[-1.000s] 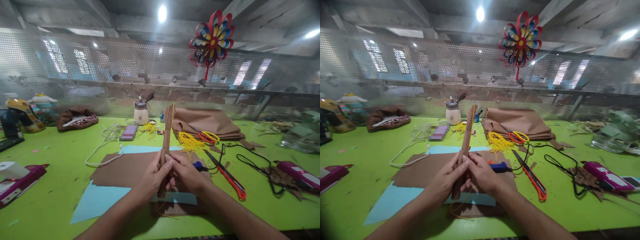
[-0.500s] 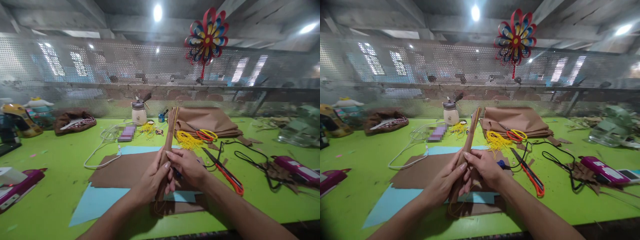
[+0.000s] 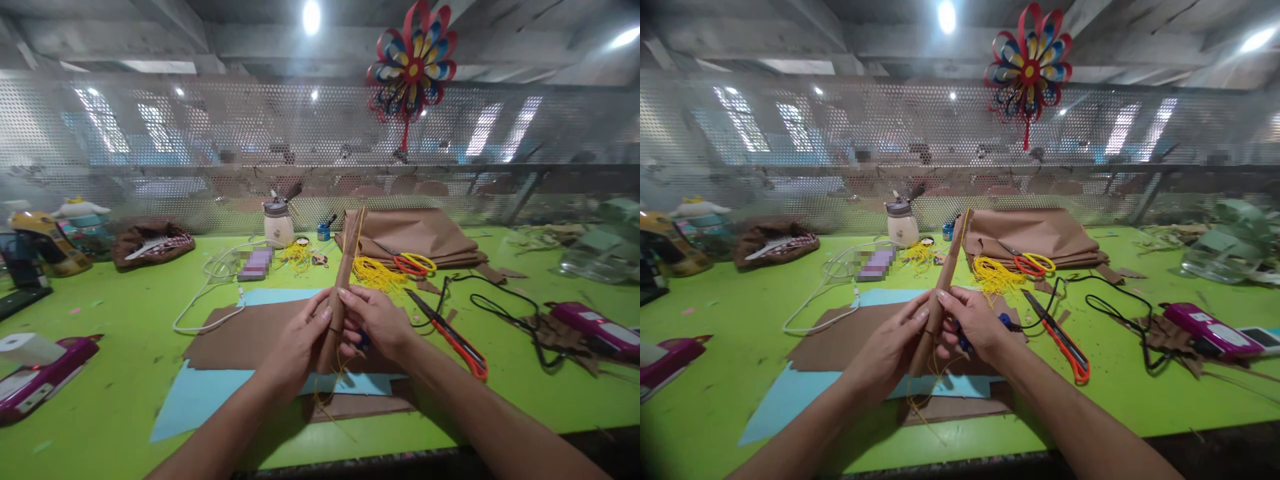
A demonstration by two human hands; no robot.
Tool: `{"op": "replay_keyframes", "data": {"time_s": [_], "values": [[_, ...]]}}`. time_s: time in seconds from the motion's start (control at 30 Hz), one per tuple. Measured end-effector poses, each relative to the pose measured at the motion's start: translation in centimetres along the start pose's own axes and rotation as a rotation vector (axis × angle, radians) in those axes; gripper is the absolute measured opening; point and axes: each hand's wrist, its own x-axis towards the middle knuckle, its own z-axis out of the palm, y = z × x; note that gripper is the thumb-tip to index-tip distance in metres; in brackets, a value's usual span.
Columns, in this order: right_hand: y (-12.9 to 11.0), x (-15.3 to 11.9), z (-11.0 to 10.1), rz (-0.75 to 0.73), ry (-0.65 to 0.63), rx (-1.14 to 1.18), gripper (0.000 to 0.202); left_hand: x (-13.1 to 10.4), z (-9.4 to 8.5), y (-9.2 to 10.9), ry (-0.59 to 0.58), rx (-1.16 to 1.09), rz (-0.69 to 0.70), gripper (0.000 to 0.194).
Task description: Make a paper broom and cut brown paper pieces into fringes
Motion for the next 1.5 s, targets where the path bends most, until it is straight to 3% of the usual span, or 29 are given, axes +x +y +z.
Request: {"op": "replay_keyframes", "data": {"time_s": [0.23, 0.43, 0.7, 0.8, 0.97, 1.23, 1.37, 1.5], "values": [[0.1, -0.2, 0.9, -0.043, 0.052, -0.160, 0.024, 0.2, -0.5, -0.6, 0.055, 0.002, 0.005, 0.047], [0.7, -0.5, 2.1, -0.105, 0.101, -0.187, 0.024, 0.1, -0.6, -1.0, 0.095, 0.096, 0.014, 0.062], [-2.0, -2.1, 3.5, -0.163, 0.322, -0.424, 0.021, -0.6, 0.1, -1.4, 0.116, 0.244, 0.162, 0.058], [-1.6, -1.7, 3.1, -0.097, 0.265, -0.297, 0.026, -0.6, 0.1, -1.7, 0.097, 0.243, 0.162, 0.063], [-0.2, -0.9, 1.7, -0.117, 0.138, -0.149, 0.028, -0.3, 0.4, -1.2, 0.088, 0.136, 0.078, 0.072], [-1.0, -1.1, 0.6, -0.064, 0.065, -0.158, 0.028, -0.4, 0.3, -0.3, 0.060, -0.072, -0.061, 0.032], [-0.5, -0.7, 0.1, -0.014, 0.079, -0.057, 0.028, -0.1, -0.2, -0.7, 0.091, -0.002, -0.026, 0.025], [0.0, -0.6, 0.0, -0.100, 0.126, -0.029, 0.026, 0.4, -0.8, -0.9, 0.234, 0.131, 0.079, 0.031]]}}
